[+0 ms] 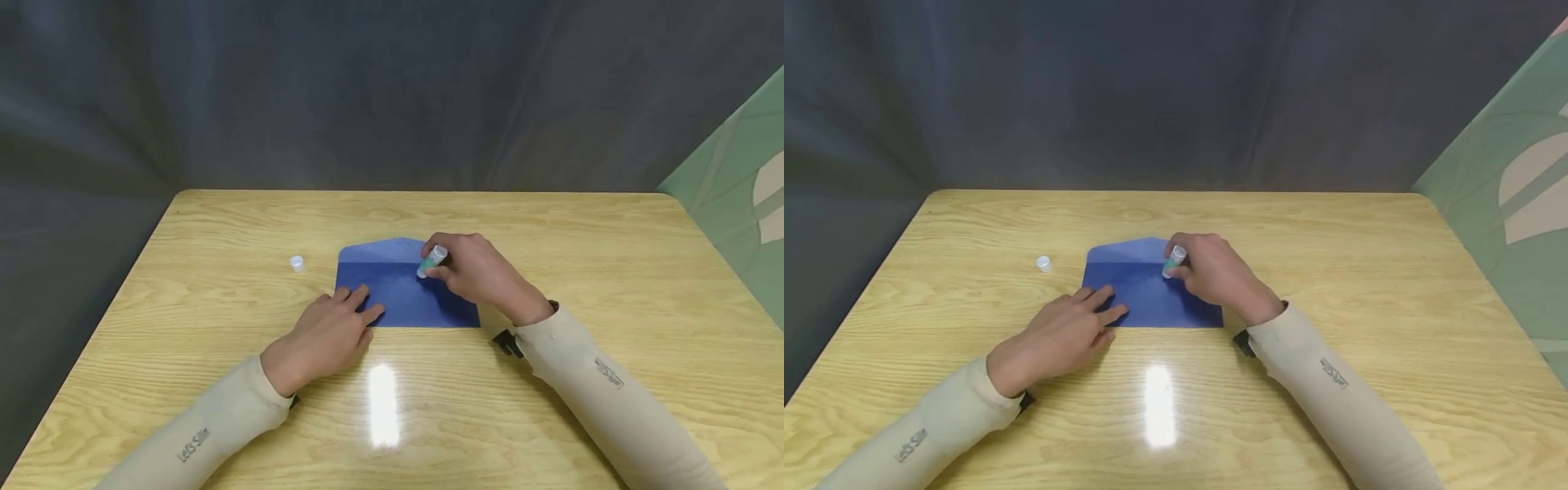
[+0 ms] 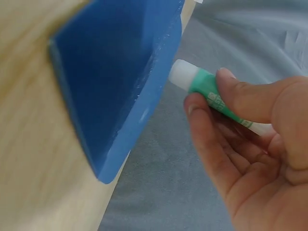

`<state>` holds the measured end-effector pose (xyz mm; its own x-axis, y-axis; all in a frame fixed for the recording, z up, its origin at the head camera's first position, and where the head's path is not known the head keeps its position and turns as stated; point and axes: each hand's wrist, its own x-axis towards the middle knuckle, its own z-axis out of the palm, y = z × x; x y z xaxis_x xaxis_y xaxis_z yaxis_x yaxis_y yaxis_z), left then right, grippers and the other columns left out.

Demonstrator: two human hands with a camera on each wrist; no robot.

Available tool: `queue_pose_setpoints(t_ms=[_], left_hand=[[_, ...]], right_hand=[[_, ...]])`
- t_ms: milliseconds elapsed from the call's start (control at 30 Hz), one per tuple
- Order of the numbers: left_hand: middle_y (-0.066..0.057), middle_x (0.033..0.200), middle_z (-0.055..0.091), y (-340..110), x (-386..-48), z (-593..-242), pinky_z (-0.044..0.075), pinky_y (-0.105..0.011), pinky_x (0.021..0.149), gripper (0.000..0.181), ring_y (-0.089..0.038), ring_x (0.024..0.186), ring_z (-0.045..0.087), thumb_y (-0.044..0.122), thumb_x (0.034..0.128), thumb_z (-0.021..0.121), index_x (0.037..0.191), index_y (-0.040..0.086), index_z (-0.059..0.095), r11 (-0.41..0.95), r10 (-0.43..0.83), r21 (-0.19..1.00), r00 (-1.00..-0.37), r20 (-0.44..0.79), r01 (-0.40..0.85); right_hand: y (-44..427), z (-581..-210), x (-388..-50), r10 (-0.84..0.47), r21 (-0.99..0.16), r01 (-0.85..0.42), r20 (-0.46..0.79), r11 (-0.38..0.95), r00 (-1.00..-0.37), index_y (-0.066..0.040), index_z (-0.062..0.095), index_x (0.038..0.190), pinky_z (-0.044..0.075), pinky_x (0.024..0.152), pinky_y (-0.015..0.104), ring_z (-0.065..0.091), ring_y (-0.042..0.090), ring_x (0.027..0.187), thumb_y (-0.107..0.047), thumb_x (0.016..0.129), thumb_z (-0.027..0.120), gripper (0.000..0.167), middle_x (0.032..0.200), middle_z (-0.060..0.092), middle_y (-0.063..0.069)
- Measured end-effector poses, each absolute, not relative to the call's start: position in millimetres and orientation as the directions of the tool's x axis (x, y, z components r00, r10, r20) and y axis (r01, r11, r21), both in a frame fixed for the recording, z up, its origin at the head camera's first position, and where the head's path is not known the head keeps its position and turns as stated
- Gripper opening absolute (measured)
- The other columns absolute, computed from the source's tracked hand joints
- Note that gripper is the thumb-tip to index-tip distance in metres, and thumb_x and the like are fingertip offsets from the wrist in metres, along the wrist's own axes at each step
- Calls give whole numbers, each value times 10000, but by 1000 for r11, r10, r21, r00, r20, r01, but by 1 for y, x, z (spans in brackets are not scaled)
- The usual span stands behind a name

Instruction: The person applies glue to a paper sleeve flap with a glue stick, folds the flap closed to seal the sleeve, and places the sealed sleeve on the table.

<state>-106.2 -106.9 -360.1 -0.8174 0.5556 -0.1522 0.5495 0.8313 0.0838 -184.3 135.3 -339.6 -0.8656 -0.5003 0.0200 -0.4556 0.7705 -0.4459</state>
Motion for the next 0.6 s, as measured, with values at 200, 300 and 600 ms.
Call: queue_pose_setpoints(t_ms=[200, 300, 600], left_hand=[[-191, 1529, 450, -106, -105, -360, 471, -521, 1013, 433, -397, 1368, 451, 287, 1017, 540, 1433, 166, 555, 846, 534, 104, -827, -178, 523], [-195, 1536, 438, -106, -104, -359, 463, -528, 1021, 435, -401, 1378, 439, 281, 1021, 532, 1438, 161, 549, 843, 538, 118, -824, -177, 525], [-170, 1559, 413, -104, -103, -359, 431, -533, 1054, 456, -372, 1402, 422, 314, 1027, 520, 1465, 186, 517, 850, 526, 96, -827, -197, 518]], right_hand=[[143, -343, -177, -504, -450, -465, 38, 762, -863, -137, 679, 1106, 516, 608, 280, 656, 84, 685, -202, 936, 701, 183, 915, 738, 16], [147, -343, -174, -495, -448, -465, 55, 764, -867, -145, 679, 1099, 545, 636, 284, 701, 103, 756, -202, 932, 707, 178, 959, 739, 13], [151, -348, -166, -562, -389, -581, 175, 715, -808, -140, 677, 1078, 546, 687, 305, 682, 110, 797, -178, 908, 735, 184, 1021, 732, 7]])
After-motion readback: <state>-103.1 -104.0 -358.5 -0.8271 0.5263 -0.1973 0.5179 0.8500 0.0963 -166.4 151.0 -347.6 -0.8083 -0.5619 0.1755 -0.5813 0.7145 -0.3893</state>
